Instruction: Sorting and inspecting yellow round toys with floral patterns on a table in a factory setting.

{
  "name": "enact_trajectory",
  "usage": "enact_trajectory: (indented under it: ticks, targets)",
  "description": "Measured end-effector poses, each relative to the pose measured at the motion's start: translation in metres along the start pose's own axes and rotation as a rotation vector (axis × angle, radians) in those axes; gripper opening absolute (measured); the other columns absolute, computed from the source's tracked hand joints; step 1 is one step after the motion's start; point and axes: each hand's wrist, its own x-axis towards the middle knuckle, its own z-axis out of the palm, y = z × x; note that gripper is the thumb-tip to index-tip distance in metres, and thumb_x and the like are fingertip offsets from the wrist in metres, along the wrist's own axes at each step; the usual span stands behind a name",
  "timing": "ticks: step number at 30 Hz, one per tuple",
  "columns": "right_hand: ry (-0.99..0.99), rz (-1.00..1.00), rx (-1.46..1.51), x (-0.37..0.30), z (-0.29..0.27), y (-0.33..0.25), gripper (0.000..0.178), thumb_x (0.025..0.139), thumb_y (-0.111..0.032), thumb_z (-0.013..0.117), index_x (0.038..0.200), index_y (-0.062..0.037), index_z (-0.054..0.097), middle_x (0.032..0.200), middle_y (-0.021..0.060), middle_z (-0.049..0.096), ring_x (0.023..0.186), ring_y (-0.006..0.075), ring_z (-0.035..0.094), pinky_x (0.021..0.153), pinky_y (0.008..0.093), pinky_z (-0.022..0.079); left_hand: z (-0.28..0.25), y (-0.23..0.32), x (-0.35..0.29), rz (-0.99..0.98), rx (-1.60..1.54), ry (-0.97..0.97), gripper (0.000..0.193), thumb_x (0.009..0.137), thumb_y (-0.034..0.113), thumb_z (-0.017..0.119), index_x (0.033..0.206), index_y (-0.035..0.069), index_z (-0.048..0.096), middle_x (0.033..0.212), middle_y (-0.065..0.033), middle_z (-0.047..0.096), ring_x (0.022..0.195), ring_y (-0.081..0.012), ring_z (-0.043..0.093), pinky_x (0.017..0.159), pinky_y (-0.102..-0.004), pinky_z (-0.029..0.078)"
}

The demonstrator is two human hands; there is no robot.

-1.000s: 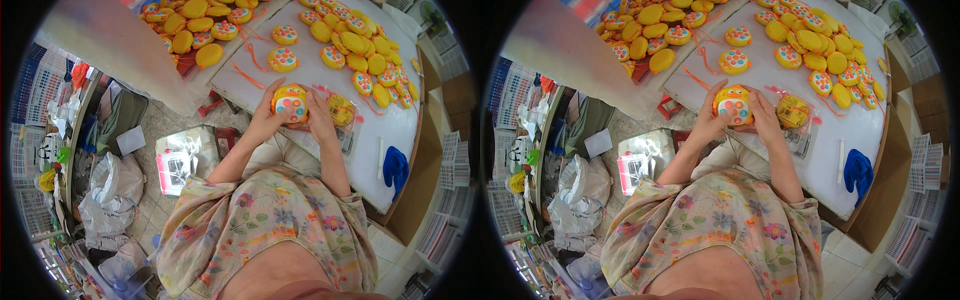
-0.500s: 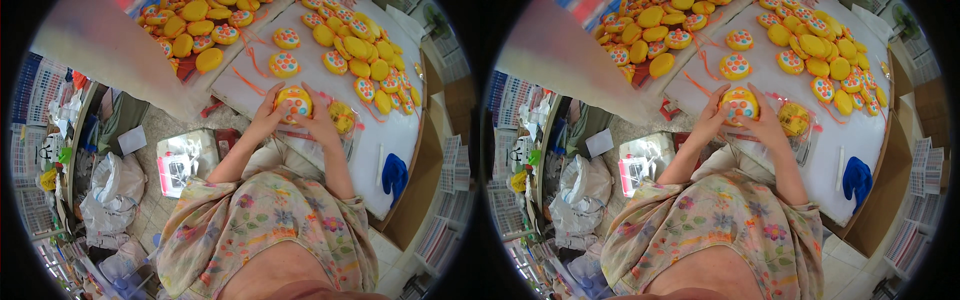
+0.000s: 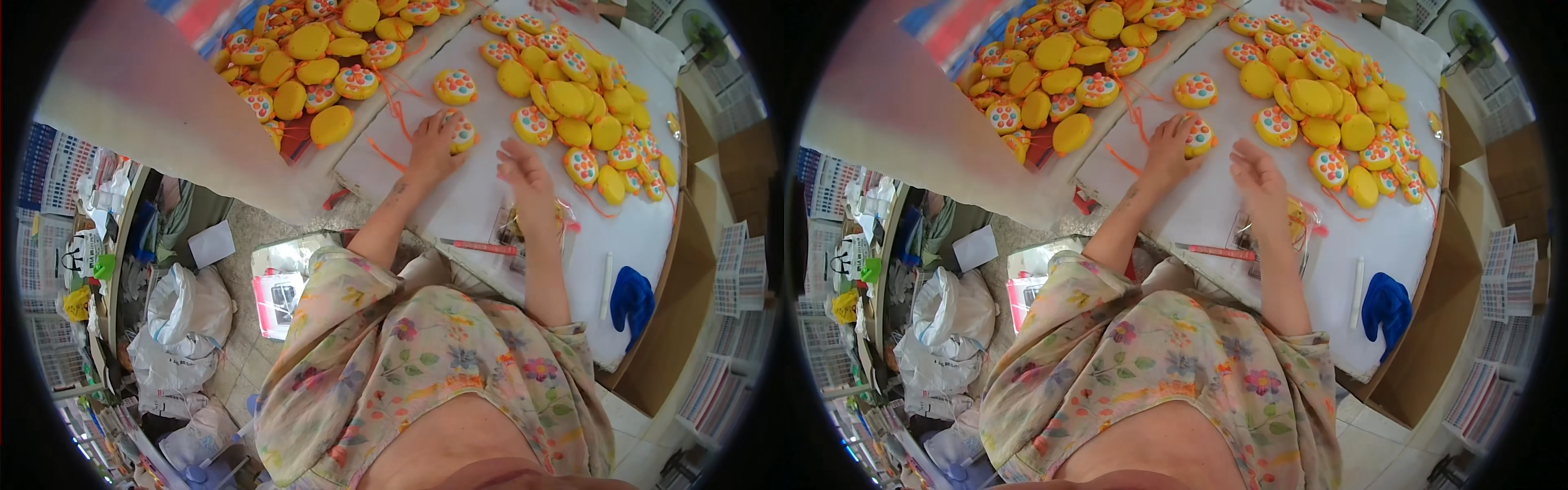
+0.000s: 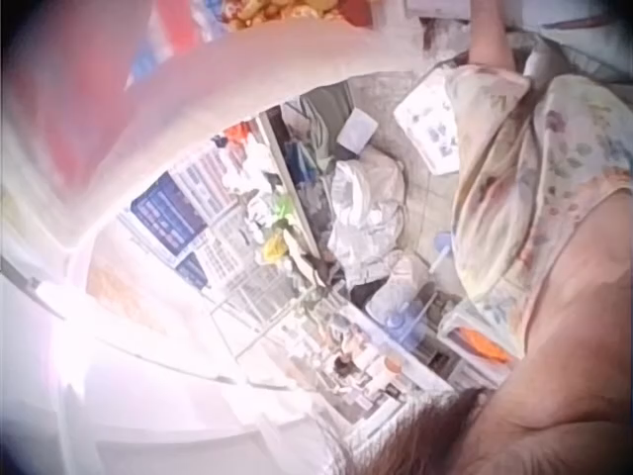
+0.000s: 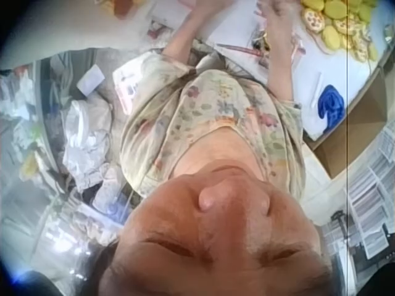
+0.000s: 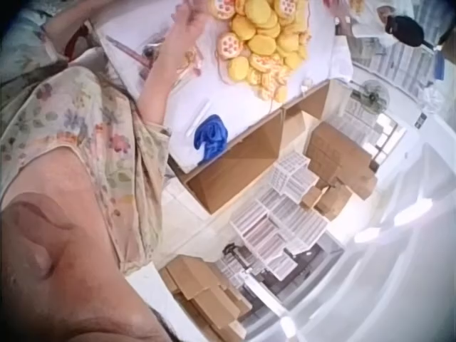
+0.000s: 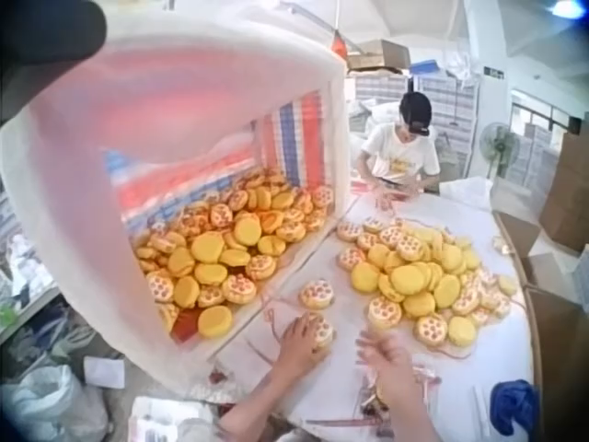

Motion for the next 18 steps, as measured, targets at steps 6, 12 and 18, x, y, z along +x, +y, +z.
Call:
enact_trajectory:
  ticks: [6, 12, 18]
  targets:
    - [-0.015, -0.382, -0.994, -0.008, 0.024, 0.009, 0.069, 0.072, -0.003, 0.066, 0.136, -0.01, 0.039, 0.142, 0.0112, 0.035, 0.132, 0.0317, 0.032, 0.106, 0.0402, 0.033, -0.015, 0.01, -0.009, -0.306, -0.877, -0.128, 0.062, 0.079, 0.032, 0.068, 0.129, 0.004, 0.044, 0.12, -0.013, 0.053, 0.111, -0.0235, 0.05, 0.095, -0.0355, 0.04]
    - [-0.19, -0.405, -0.933, -0.008, 0.028, 0.0, 0.074, 0.069, -0.002, 0.068, 0.136, -0.0095, 0.038, 0.144, 0.0111, 0.032, 0.132, 0.0309, 0.031, 0.107, 0.0401, 0.031, -0.063, 0.042, -0.029, -0.569, -1.348, -0.392, 0.066, 0.087, 0.046, 0.058, 0.13, -0.001, 0.041, 0.11, -0.0076, 0.055, 0.095, -0.0135, 0.055, 0.076, -0.0267, 0.048]
    - [-0.248, -0.111, -0.617, -0.012, 0.015, -0.012, 0.046, 0.085, -0.013, 0.062, 0.127, -0.0061, 0.045, 0.117, 0.0094, 0.055, 0.106, 0.0213, 0.055, 0.093, 0.0335, 0.044, -0.057, 0.027, -0.039, -0.372, -1.087, -0.579, 0.062, 0.089, 0.04, 0.057, 0.133, 0.001, 0.037, 0.111, -0.0085, 0.055, 0.094, -0.0137, 0.055, 0.074, -0.0259, 0.049]
